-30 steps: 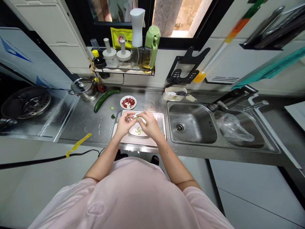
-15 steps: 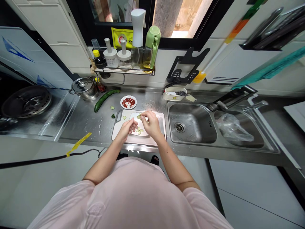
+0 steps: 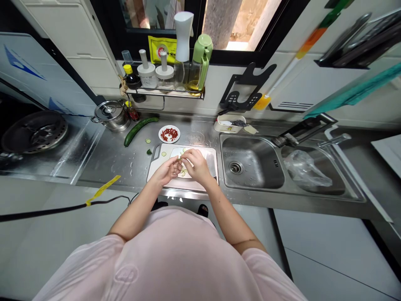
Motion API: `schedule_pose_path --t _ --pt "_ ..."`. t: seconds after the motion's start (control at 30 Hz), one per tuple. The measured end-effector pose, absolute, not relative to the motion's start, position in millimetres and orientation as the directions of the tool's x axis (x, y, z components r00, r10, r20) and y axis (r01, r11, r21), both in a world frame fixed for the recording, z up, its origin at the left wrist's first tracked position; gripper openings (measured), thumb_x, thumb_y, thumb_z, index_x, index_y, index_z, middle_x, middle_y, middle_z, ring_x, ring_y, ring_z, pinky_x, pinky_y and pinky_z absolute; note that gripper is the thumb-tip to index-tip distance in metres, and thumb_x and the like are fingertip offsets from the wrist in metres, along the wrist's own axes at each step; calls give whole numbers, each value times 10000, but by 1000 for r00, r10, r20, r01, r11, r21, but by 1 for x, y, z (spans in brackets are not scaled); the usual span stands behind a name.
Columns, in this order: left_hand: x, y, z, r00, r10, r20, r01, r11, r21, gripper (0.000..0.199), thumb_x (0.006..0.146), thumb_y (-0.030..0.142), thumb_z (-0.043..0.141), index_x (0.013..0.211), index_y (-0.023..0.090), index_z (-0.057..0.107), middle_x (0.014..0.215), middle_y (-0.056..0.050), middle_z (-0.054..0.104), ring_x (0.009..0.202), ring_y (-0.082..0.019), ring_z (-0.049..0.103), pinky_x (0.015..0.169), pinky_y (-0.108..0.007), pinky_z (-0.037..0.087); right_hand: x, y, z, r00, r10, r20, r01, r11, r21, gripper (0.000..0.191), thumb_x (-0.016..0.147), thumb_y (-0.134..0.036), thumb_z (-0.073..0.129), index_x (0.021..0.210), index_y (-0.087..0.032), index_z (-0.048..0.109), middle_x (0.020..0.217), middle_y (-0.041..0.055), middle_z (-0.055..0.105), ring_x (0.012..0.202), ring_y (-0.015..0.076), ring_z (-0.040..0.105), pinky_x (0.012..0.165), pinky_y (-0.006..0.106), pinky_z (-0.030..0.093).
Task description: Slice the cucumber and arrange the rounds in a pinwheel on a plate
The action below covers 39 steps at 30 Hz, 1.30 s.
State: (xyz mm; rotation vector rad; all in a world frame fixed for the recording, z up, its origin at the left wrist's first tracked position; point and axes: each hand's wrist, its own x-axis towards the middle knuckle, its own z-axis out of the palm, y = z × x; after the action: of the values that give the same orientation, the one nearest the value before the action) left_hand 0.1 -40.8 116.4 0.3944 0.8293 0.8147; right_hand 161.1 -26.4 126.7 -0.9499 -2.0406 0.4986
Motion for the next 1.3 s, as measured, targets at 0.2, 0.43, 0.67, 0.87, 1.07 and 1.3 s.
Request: schedule_pose_path --t 0.2,0.43,0.67,0.87,1.07,1.3 --pt "-6 -37 118 221 881 -418 -435 473 767 327 657 370 730 858 143 607 731 -5 590 568 -39 525 413 -126 267 160 -25 123 -414 773 482 468 634 -615 180 933 -262 429 970 -221 601 957 65 580 950 203 497 815 345 406" --pt "-13 -29 122 119 922 -368 -356 386 851 369 590 269 769 918 136 668 718 -3 616 608 -49 535 524 -157 356 159 -23 123 -413 777 474 475 628 -616 172 938 -271 427 960 -218 589 927 58 592 912 197 503 799 334 407" --pt "-13 -27 121 71 942 -327 -346 331 878 320 568 235 774 863 138 694 693 -1 630 581 -49 508 557 -185 369 158 -22 122 -423 772 475 477 635 -608 169 930 -291 443 963 -219 592 935 62 597 917 202 501 802 342 399" --pt "-13 -25 115 2 968 -249 -258 241 936 345 557 273 794 863 148 697 738 -9 659 639 -74 549 620 -204 407 157 -22 120 -424 775 469 472 631 -616 168 928 -288 439 919 -214 590 908 59 588 885 197 490 795 337 388" --pt "-14 -23 111 -18 989 -145 -202 139 970 366 559 301 797 872 146 691 792 -32 681 731 -121 601 728 -251 457 155 -21 120 -399 810 430 427 579 -695 168 916 -303 450 850 -211 574 836 42 579 825 182 493 774 321 382" --pt "-19 -17 100 -14 984 -177 -184 172 968 357 565 297 789 869 143 682 749 -21 663 704 -112 590 691 -237 448 151 -13 108 -405 845 350 411 510 -756 165 894 -287 464 800 -199 567 776 17 580 755 150 500 724 280 384"
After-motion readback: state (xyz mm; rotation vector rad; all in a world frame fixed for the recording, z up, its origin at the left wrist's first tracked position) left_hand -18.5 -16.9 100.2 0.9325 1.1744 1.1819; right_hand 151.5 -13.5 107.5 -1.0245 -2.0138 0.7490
